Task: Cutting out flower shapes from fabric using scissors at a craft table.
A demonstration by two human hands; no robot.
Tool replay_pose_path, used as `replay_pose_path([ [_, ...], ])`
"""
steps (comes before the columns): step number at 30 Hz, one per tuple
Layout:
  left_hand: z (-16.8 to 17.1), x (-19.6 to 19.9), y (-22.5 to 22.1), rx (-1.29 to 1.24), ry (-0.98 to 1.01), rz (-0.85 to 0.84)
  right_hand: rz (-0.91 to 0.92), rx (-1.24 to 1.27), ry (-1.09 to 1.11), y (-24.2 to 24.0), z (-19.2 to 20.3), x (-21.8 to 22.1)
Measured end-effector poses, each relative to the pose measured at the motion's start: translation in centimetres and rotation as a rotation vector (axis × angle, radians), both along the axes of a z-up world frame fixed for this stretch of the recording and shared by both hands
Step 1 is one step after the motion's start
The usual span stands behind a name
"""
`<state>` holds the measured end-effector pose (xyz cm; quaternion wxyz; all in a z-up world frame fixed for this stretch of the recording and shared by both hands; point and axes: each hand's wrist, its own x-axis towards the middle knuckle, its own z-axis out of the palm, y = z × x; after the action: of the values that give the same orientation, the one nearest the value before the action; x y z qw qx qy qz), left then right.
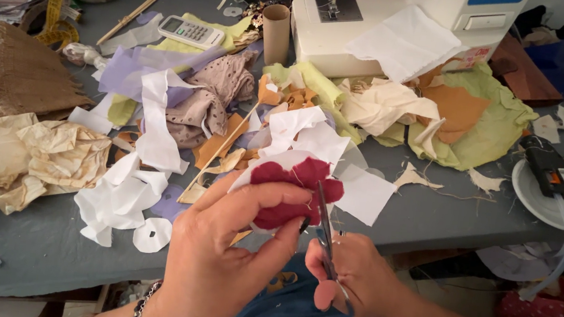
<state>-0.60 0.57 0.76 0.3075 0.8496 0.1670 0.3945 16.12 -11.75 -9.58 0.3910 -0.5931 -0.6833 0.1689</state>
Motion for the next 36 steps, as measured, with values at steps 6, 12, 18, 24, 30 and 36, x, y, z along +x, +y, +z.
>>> replay_pose_path([
  [6,0.0,-0.1,-0.1,-0.034,0.059,0.04,0.006,0.025,-0.023,0.0,-0.3,0.1],
  [12,0.0,-0.1,-0.3,-0.044,0.006,-0.01,0.01,-0.014,0.001,-0.1,-0.3,0.2],
  [18,-0.2,-0.2,-0.7,-0.083,-0.016,-0.029,0.038,-0.037,0.083,0.1,0.7,-0.2],
  [24,-1.7,-0.6,-1.8,-0.196,0.004,-0.077,0.144,-0.078,0.293,-0.2,2.1,-0.1],
  [30,-3.8,-0.4,-3.2,-0.557,-0.242,-0.33,0.156,-0.08,0.409,-0.5,2.2,-0.1],
  [36,-6.0,0.3,-4.3,-0.446,-0.214,-0.292,0.136,-0.118,0.514,-0.7,1.4,-0.3],
])
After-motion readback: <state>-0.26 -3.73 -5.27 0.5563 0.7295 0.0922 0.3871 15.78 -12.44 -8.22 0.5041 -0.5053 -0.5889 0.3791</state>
